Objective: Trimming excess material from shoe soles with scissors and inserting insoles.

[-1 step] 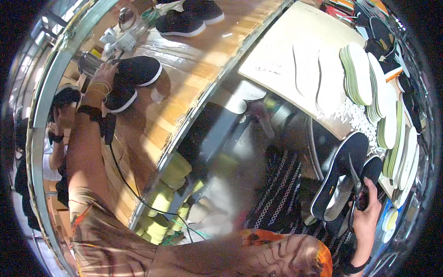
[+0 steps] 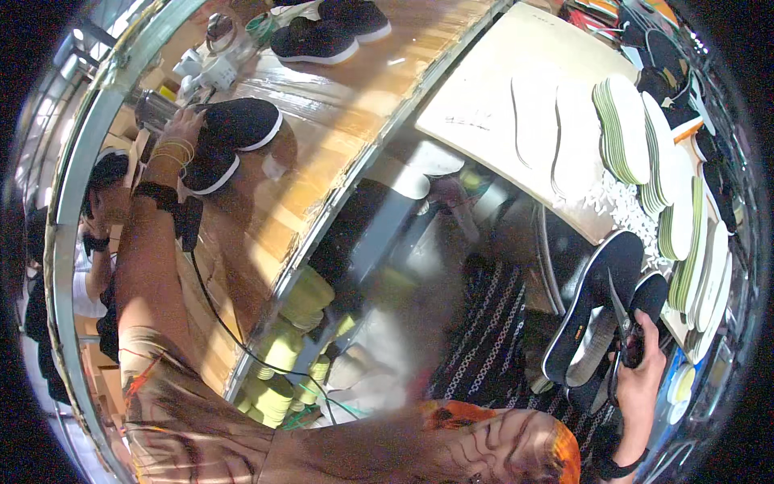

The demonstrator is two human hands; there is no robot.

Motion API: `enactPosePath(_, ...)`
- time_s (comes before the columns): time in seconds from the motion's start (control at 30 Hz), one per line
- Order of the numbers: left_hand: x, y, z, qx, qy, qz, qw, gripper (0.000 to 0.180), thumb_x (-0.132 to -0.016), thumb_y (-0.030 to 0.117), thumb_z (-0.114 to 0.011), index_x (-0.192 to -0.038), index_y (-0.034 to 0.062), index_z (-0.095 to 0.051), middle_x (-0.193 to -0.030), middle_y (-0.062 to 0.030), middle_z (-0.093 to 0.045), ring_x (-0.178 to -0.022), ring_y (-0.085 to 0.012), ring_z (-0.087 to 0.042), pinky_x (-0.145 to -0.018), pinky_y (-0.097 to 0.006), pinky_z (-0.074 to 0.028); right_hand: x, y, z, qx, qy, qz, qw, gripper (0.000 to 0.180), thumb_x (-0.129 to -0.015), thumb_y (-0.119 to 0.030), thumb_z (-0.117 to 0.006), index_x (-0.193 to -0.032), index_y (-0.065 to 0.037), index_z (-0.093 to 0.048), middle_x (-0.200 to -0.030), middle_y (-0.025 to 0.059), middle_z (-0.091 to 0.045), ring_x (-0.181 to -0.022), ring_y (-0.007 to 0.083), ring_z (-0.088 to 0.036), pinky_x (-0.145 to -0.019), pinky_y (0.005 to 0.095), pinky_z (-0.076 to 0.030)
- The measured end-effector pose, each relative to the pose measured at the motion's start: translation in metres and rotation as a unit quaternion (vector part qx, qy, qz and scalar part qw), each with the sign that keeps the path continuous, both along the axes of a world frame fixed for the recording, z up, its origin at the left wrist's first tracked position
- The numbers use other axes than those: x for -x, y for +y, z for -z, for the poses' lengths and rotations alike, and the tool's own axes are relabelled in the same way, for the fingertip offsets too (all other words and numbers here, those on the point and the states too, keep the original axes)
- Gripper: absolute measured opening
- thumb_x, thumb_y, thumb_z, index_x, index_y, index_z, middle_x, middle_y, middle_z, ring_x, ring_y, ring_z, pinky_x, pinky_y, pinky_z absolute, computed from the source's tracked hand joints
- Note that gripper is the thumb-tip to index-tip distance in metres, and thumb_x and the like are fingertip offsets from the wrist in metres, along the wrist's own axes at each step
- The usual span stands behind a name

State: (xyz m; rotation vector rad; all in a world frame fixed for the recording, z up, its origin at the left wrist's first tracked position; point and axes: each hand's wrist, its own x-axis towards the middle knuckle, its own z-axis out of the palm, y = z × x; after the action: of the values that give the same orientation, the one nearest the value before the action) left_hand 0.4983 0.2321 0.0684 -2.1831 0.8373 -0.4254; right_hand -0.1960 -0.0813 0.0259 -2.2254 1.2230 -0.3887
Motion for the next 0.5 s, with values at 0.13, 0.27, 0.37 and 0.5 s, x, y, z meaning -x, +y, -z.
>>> enactPosePath(0.13,-0.013,0.002,-0.009,-0.018,-0.019,0.011,1.000,0.046,-0.084,0.010,-0.051,-0.129,0.0216,-0.045,-0.123,-0.0094,-0.049,-0.113,-0.0292,-0.050,-0.091,-0.043,-0.046,0.012,-0.006,0.006,0.013,0.011,0.025,1.000,0.065,-0.064,0.019,-0.054,-0.125,-0.004,-0.048,-0.090,0.0048,-0.055,-0.075,0.0131,-0.050,-0.072,0.0243,-0.044)
enactPosePath(0.27,-0.020,0.006,-0.012,-0.028,-0.008,0.050,0.998,0.041,-0.084,0.012,-0.053,-0.124,0.0220,-0.050,-0.131,-0.0077,-0.046,-0.120,-0.0276,-0.046,-0.093,-0.043,-0.044,0.019,-0.005,0.011,0.014,-0.007,0.039,0.999,0.068,-0.064,0.020,-0.048,-0.127,-0.006,-0.047,-0.085,0.0006,-0.051,-0.074,0.0099,-0.048,-0.065,0.0214,-0.042)
enactPosePath(0.37,-0.024,0.011,-0.004,-0.035,0.019,0.081,0.996,0.031,-0.084,0.013,-0.055,-0.114,0.0179,-0.059,-0.126,-0.0079,-0.052,-0.117,-0.0281,-0.050,-0.091,-0.043,-0.045,0.015,0.000,0.010,0.016,0.016,0.017,1.000,0.068,-0.064,0.020,-0.048,-0.127,-0.005,-0.047,-0.092,0.0026,-0.054,-0.079,0.0115,-0.050,-0.070,0.0224,-0.043)
enactPosePath(0.5,-0.017,0.018,0.007,0.059,0.073,0.034,0.995,0.017,-0.082,0.016,-0.057,-0.094,0.0116,-0.068,-0.102,-0.0121,-0.064,-0.100,-0.0304,-0.060,-0.083,-0.043,-0.049,0.005,0.007,0.004,0.041,0.011,-0.008,0.999,0.063,-0.064,0.016,-0.057,-0.124,-0.002,-0.048,-0.101,0.0100,-0.060,-0.083,0.0159,-0.053,-0.080,0.0261,-0.043)
